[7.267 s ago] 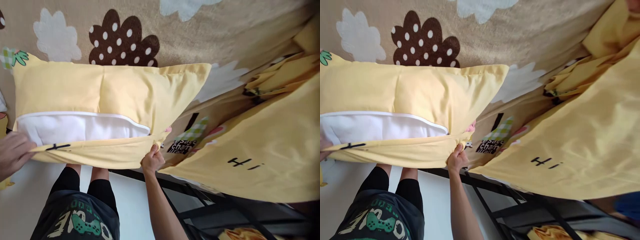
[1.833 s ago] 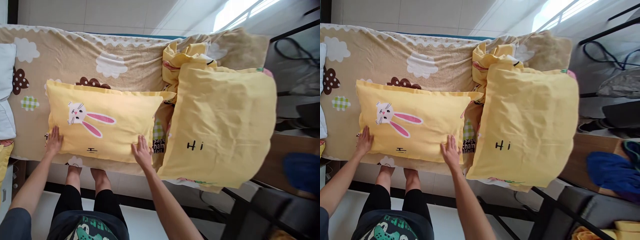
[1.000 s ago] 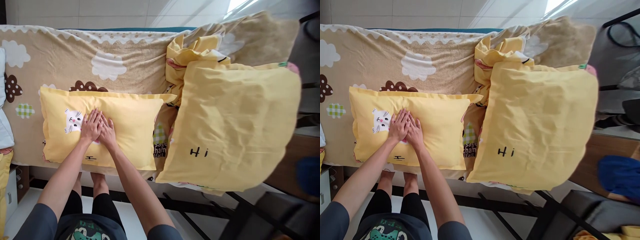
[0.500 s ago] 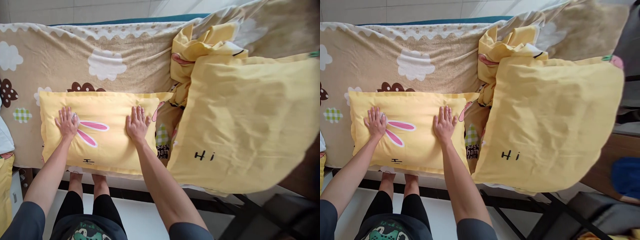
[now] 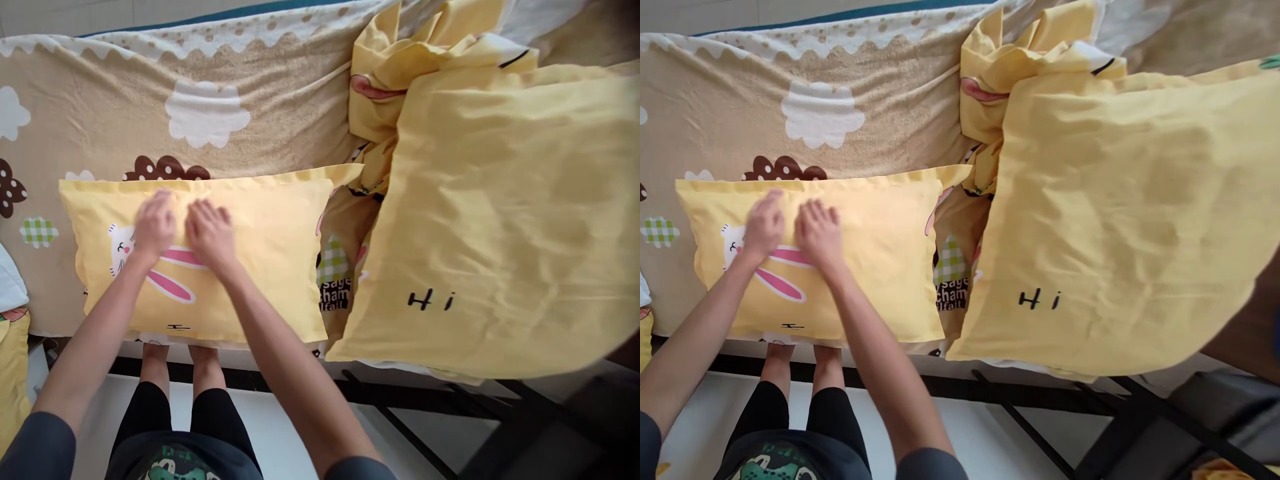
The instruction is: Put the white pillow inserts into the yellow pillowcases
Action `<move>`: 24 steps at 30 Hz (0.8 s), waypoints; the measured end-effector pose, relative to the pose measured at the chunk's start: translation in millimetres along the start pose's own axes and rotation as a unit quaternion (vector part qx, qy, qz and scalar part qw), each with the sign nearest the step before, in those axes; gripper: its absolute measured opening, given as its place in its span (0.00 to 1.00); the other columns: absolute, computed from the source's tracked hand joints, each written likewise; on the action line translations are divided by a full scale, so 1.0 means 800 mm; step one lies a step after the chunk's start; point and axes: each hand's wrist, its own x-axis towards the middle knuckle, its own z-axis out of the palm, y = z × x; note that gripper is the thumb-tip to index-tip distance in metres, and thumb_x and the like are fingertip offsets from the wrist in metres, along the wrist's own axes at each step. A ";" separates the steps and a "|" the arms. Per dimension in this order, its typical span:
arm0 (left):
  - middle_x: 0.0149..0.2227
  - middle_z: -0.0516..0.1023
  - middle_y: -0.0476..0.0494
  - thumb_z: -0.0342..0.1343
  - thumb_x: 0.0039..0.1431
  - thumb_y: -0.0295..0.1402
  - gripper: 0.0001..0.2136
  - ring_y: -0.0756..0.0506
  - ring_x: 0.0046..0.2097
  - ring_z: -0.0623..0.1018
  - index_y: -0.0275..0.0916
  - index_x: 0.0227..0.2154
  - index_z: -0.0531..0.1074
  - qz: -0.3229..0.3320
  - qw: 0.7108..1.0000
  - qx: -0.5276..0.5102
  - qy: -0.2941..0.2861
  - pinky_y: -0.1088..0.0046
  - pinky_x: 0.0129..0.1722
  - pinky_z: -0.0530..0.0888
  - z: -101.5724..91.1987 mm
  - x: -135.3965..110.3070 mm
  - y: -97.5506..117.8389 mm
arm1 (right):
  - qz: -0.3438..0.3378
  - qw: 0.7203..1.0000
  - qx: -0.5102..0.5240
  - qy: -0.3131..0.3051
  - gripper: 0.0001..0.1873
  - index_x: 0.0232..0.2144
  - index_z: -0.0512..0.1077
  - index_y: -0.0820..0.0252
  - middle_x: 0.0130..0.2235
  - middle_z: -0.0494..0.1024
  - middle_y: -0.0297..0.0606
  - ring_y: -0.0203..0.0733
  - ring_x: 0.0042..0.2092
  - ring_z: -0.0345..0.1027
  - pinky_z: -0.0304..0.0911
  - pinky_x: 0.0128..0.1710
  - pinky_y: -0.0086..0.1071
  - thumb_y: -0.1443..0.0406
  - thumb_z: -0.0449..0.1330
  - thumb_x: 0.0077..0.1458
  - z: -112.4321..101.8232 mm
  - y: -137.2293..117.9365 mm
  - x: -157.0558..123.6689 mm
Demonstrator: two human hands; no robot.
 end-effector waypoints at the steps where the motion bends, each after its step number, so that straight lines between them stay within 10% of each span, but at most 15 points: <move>1: 0.63 0.69 0.41 0.39 0.65 0.28 0.23 0.47 0.66 0.64 0.35 0.60 0.68 0.031 0.999 0.003 -0.043 0.65 0.69 0.54 0.010 0.005 0.015 | -0.031 0.999 -0.002 -0.022 0.23 0.60 0.66 0.62 0.63 0.68 0.42 0.42 0.66 0.56 0.45 0.66 0.39 0.62 0.46 0.66 0.011 -0.015 -0.001; 5: 0.66 0.63 0.38 0.39 0.69 0.36 0.24 0.42 0.69 0.59 0.35 0.63 0.65 -0.007 0.994 0.059 -0.089 0.55 0.70 0.50 0.029 0.012 0.001 | -0.066 0.997 -0.028 -0.041 0.24 0.60 0.67 0.64 0.64 0.67 0.44 0.44 0.66 0.56 0.44 0.67 0.42 0.63 0.44 0.67 0.019 0.004 0.008; 11: 0.71 0.51 0.39 0.39 0.70 0.42 0.26 0.39 0.72 0.51 0.37 0.67 0.57 -0.199 0.975 0.066 -0.078 0.45 0.69 0.44 -0.024 0.003 -0.156 | 0.155 0.987 -0.032 -0.032 0.24 0.59 0.68 0.67 0.64 0.66 0.51 0.55 0.66 0.55 0.44 0.65 0.58 0.63 0.46 0.67 -0.065 0.166 0.028; 14: 0.71 0.48 0.35 0.40 0.70 0.43 0.27 0.33 0.72 0.48 0.34 0.67 0.56 -0.244 0.965 0.049 -0.078 0.36 0.66 0.44 -0.059 0.000 -0.190 | 0.261 0.964 -0.036 -0.046 0.27 0.56 0.70 0.73 0.60 0.68 0.61 0.67 0.63 0.59 0.50 0.59 0.66 0.58 0.44 0.68 -0.104 0.220 0.017; 17: 0.71 0.49 0.33 0.42 0.70 0.40 0.28 0.36 0.72 0.49 0.30 0.67 0.54 -0.216 0.976 0.036 0.015 0.46 0.69 0.47 -0.072 -0.021 -0.147 | 0.258 0.963 -0.045 0.065 0.29 0.59 0.67 0.66 0.63 0.66 0.56 0.63 0.66 0.56 0.49 0.62 0.63 0.54 0.43 0.68 -0.105 0.202 -0.024; 20: 0.70 0.54 0.37 0.39 0.70 0.37 0.25 0.45 0.72 0.51 0.31 0.66 0.57 -0.054 0.993 0.015 0.106 0.60 0.71 0.50 -0.048 -0.070 -0.048 | 0.069 0.976 -0.034 0.202 0.29 0.67 0.56 0.59 0.66 0.62 0.48 0.53 0.67 0.56 0.51 0.63 0.55 0.55 0.43 0.68 -0.060 0.113 -0.086; 24: 0.69 0.56 0.44 0.37 0.70 0.35 0.25 0.47 0.72 0.51 0.40 0.67 0.58 0.052 0.998 0.031 0.029 0.57 0.72 0.43 0.028 -0.142 0.039 | -0.084 0.987 -0.049 0.128 0.31 0.71 0.46 0.53 0.67 0.62 0.43 0.44 0.68 0.53 0.45 0.67 0.46 0.61 0.45 0.68 0.025 0.013 -0.149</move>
